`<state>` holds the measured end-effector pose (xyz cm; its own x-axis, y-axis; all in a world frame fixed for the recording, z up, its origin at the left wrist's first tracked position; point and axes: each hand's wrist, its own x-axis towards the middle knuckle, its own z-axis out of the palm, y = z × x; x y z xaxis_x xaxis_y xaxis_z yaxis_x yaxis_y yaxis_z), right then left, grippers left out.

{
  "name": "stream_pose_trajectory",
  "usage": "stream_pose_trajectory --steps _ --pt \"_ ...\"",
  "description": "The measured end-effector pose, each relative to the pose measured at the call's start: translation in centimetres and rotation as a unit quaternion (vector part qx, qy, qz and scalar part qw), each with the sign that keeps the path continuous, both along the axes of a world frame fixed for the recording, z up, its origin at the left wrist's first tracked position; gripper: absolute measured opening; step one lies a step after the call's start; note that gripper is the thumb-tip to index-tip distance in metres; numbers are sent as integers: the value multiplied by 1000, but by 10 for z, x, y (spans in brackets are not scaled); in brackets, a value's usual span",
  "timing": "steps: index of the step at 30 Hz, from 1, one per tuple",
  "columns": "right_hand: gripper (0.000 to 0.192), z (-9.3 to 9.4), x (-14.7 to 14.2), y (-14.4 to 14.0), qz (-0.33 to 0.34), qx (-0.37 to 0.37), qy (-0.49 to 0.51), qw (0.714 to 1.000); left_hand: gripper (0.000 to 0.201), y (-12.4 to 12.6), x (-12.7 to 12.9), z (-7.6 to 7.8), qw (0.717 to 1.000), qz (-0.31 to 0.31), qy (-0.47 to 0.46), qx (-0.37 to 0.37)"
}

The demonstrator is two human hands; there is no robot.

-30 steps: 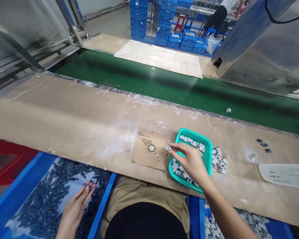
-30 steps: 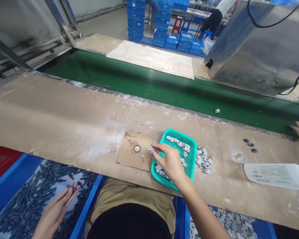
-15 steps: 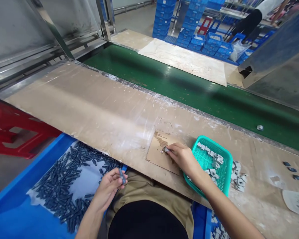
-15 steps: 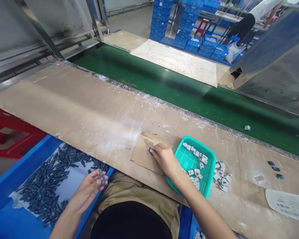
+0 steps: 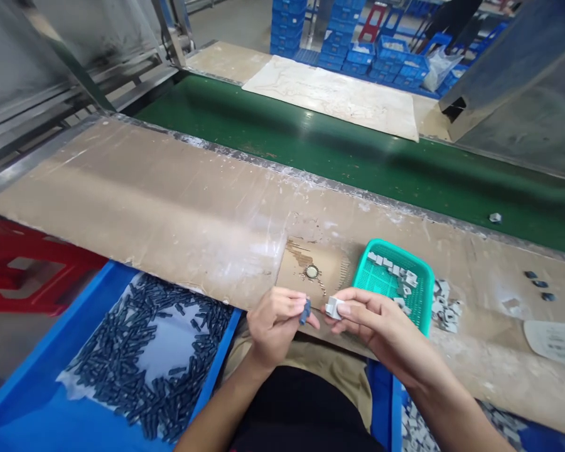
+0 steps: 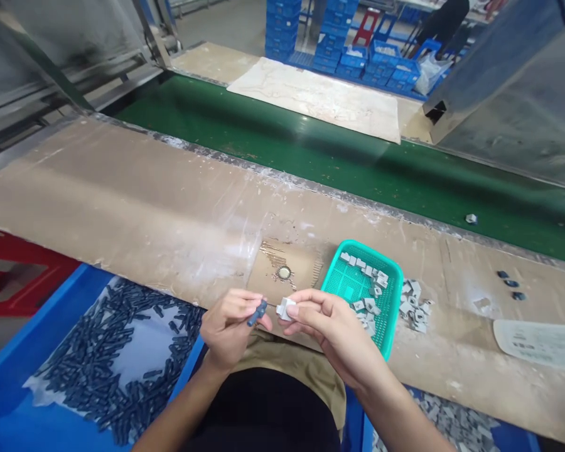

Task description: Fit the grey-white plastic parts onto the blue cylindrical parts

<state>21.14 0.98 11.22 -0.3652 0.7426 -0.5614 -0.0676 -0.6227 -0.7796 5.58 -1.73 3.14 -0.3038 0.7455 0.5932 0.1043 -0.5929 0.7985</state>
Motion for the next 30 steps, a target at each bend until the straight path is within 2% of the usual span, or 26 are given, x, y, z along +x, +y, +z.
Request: stream_pose_trajectory --steps 2,4,10,14,19,23,26,30 --pt "17 5 1 -2 -9 -7 16 1000 29 2 -2 0 993 13 78 83" --pt "15 8 3 -3 -7 -13 35 999 29 4 -5 0 986 12 109 127" --pt "14 9 5 -6 11 -45 56 997 28 2 -10 3 961 -7 211 181" --pt "15 10 6 -5 27 -52 49 997 23 3 -18 20 928 -32 301 218" --pt "23 15 6 -2 54 -64 23 996 13 12 -30 50 862 -114 416 267" --pt "28 19 8 -1 59 -75 30 995 11 22 -33 68 815 -153 454 327" --pt "28 18 11 1 49 -71 32 996 9 29 -32 70 809 -178 457 323" --pt "27 8 16 2 25 -65 31 997 21 33 -27 56 842 -229 393 290"
